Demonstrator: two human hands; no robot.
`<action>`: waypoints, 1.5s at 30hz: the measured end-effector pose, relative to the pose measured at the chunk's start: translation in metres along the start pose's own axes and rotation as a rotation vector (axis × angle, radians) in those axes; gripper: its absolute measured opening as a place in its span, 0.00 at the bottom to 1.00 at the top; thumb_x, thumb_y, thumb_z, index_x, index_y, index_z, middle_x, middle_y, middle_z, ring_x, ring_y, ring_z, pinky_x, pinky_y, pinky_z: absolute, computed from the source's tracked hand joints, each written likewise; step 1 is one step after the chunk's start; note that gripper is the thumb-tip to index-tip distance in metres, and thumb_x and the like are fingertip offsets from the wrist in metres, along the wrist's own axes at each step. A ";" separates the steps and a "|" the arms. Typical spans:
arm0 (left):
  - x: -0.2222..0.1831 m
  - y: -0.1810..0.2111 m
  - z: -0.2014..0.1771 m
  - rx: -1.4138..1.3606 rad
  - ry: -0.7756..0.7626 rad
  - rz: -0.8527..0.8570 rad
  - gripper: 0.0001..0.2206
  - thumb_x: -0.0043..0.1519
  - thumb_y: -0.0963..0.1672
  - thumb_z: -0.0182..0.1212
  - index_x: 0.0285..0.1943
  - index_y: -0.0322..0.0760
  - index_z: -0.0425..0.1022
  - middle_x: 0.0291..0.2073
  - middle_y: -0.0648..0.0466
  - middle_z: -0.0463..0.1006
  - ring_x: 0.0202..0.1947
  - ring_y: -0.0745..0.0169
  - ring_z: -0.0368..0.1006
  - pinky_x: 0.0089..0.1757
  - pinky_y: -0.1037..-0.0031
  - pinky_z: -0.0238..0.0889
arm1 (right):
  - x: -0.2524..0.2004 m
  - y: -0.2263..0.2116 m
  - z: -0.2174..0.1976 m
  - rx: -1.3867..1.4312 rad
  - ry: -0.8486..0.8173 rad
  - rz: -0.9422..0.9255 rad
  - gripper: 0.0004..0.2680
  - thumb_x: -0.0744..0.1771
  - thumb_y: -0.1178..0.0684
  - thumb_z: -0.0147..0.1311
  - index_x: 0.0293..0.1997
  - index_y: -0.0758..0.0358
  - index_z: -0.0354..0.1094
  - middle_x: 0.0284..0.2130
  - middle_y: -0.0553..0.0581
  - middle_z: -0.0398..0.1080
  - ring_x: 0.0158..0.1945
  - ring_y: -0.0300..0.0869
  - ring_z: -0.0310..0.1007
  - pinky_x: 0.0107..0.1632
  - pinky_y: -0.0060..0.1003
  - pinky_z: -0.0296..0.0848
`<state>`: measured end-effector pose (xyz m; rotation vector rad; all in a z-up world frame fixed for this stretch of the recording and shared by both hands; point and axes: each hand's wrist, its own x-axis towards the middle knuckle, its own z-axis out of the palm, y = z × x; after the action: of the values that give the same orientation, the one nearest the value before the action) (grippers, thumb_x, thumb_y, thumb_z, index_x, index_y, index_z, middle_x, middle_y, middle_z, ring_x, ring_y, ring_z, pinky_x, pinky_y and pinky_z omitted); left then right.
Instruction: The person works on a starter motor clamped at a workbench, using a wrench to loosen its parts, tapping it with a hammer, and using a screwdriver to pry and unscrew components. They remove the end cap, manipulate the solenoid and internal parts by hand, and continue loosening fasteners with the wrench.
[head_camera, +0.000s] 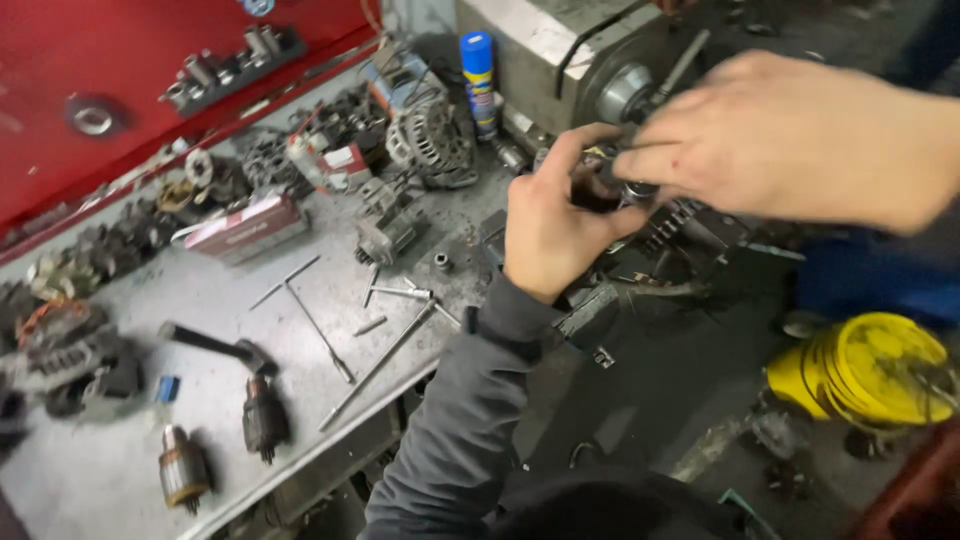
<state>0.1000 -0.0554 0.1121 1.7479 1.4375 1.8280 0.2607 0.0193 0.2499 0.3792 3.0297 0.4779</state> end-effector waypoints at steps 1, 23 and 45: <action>0.003 -0.003 -0.003 -0.015 -0.020 0.004 0.29 0.49 0.43 0.79 0.61 0.41 0.74 0.27 0.59 0.80 0.29 0.73 0.79 0.36 0.80 0.74 | 0.000 -0.007 -0.006 0.002 -0.008 0.024 0.12 0.63 0.45 0.55 0.47 0.56 0.75 0.26 0.56 0.75 0.34 0.52 0.78 0.39 0.48 0.76; 0.026 -0.026 -0.025 -0.197 -0.336 0.050 0.33 0.51 0.44 0.80 0.67 0.44 0.69 0.27 0.58 0.83 0.29 0.68 0.82 0.38 0.77 0.75 | -0.016 -0.010 0.037 -0.270 -0.246 0.408 0.17 0.69 0.39 0.48 0.62 0.54 0.63 0.20 0.52 0.71 0.20 0.42 0.75 0.23 0.34 0.71; 0.036 -0.036 -0.044 -0.351 -0.587 0.112 0.32 0.62 0.39 0.75 0.73 0.42 0.62 0.33 0.54 0.85 0.36 0.67 0.82 0.44 0.77 0.77 | -0.045 -0.101 0.041 -0.392 -0.432 0.355 0.12 0.71 0.40 0.43 0.51 0.53 0.66 0.21 0.48 0.66 0.19 0.37 0.71 0.20 0.35 0.66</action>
<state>0.0368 -0.0318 0.1164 1.9668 0.7579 1.3307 0.2841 -0.0728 0.1799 0.8647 2.3869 0.8606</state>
